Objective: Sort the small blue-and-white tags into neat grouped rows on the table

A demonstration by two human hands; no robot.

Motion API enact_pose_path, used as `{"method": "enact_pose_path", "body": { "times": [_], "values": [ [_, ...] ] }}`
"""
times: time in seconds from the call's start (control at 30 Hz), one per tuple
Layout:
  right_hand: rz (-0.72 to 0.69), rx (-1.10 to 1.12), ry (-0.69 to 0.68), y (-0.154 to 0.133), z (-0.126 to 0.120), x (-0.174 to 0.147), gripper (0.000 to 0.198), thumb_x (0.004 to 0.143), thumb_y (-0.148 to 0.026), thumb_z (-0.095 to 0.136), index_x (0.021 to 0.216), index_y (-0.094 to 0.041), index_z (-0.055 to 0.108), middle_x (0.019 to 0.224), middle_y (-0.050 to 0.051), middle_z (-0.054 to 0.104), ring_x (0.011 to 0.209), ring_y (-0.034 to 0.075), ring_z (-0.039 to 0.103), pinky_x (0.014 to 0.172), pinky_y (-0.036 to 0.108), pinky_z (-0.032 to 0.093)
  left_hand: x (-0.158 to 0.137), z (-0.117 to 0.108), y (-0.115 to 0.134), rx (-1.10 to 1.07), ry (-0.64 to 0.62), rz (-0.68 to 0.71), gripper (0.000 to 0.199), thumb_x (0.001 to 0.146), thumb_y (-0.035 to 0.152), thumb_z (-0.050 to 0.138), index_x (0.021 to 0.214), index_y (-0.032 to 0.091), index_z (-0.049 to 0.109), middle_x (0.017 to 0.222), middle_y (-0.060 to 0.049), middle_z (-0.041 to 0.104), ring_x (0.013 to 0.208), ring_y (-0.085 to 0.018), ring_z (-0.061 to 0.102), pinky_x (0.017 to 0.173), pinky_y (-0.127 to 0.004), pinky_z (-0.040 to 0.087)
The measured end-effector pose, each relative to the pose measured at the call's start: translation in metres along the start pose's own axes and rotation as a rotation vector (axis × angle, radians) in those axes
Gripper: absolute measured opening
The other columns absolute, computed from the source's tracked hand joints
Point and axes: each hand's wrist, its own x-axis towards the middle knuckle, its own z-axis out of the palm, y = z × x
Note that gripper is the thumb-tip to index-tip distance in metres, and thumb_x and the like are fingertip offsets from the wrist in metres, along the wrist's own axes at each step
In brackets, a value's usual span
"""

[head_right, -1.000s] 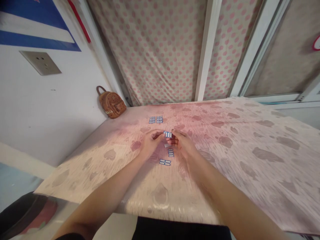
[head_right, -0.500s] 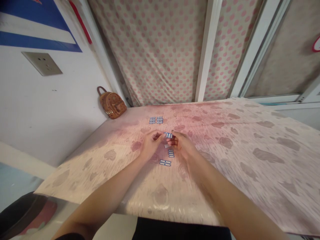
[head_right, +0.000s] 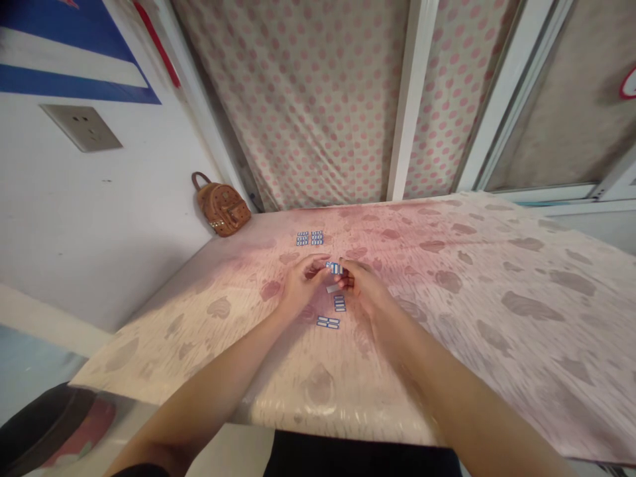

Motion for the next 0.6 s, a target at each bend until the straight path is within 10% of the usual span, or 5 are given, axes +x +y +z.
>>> {"method": "enact_pose_path", "body": {
  "times": [0.6],
  "values": [
    [0.033,0.006,0.005,-0.0020,0.0027,-0.0017,0.020,0.085,-0.034,0.068,0.075,-0.017,0.064,0.063,0.004,0.062,0.051,0.012,0.050,0.051,0.023,0.046,-0.0012,-0.0004,0.0053,0.018,-0.006,0.009,0.015,0.089,0.026,0.066,0.101,0.020,0.074,0.097,-0.006,0.076,0.088,-0.019,0.070,0.079,-0.029,0.053]
  ]
}}
